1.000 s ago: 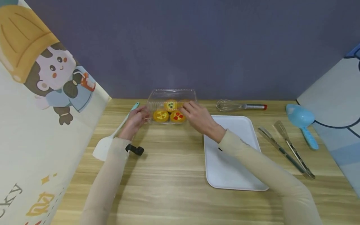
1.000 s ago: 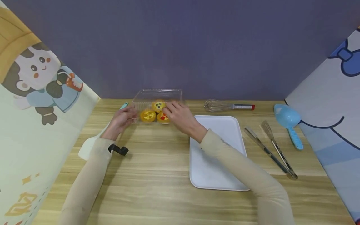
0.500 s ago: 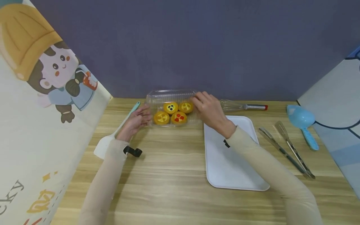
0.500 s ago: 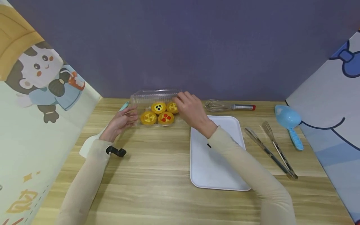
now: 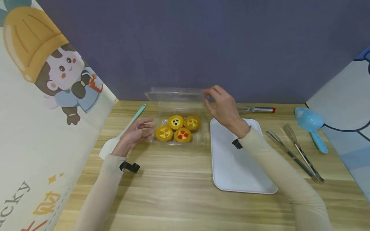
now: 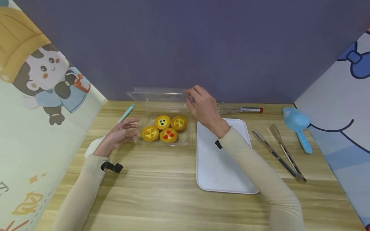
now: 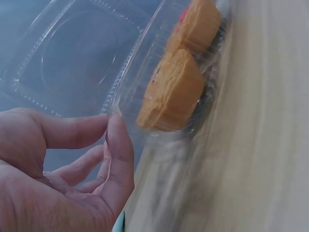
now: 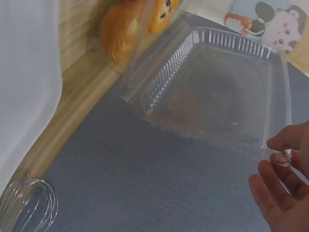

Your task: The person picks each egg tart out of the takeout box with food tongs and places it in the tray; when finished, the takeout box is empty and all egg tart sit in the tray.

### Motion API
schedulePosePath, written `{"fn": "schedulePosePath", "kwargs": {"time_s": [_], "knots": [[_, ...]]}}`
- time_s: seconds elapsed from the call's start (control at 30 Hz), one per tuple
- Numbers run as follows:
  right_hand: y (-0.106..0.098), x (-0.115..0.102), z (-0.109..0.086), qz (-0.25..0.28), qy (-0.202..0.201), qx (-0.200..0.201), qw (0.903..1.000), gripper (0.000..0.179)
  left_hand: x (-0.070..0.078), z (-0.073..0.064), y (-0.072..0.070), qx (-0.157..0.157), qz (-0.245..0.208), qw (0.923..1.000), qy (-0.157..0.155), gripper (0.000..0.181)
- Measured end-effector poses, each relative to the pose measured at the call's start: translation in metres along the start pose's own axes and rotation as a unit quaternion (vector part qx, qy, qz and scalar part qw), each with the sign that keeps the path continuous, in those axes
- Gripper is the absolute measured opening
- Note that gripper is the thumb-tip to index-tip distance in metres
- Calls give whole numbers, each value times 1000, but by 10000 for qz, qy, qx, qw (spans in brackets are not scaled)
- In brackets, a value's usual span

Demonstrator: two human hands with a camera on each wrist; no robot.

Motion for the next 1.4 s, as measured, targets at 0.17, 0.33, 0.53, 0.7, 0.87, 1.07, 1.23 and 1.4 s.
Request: {"fn": "schedulePosePath", "kwargs": {"time_s": [0.17, 0.33, 0.53, 0.7, 0.87, 1.07, 1.23, 1.4], "knots": [[-2, 11, 2, 735, 480, -93, 9961, 31, 2, -20, 5, -162, 49, 9999, 10, 68], [9, 28, -2, 1047, 1067, -402, 9879, 33, 0, -37, 9, -256, -43, 9996, -127, 72], [36, 49, -22, 1174, 1766, -1193, 9699, 43, 0, -52, 12, -315, 46, 9994, -150, 75], [60, 59, -44, 1210, 2019, -1885, 9534, 54, -1, -63, 14, -405, 147, 9990, -88, 79], [78, 69, -63, 1644, 2468, -2331, 9261, 65, -2, -70, 15, -502, 69, 9987, -64, 80], [93, 78, -79, 2247, 3178, -2629, 8828, 75, -1, -72, 16, -557, -30, 9984, -1, 79], [102, 87, -86, 2599, 3778, -2736, 8455, 74, -2, -72, 16, -515, -43, 9987, -38, 78], [108, 93, -93, 2989, 4318, -2882, 8008, 75, -2, -72, 15, -444, 7, 9990, -62, 78]]}}
Point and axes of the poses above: each hand's wrist, its own z-axis towards the middle knuckle, its own y-axis out of the palm, x = y × z, the point moved 9 cm from there along z, towards the middle knuckle, and after that the axes turned 12 degrees about y, right-handed, at the moved point
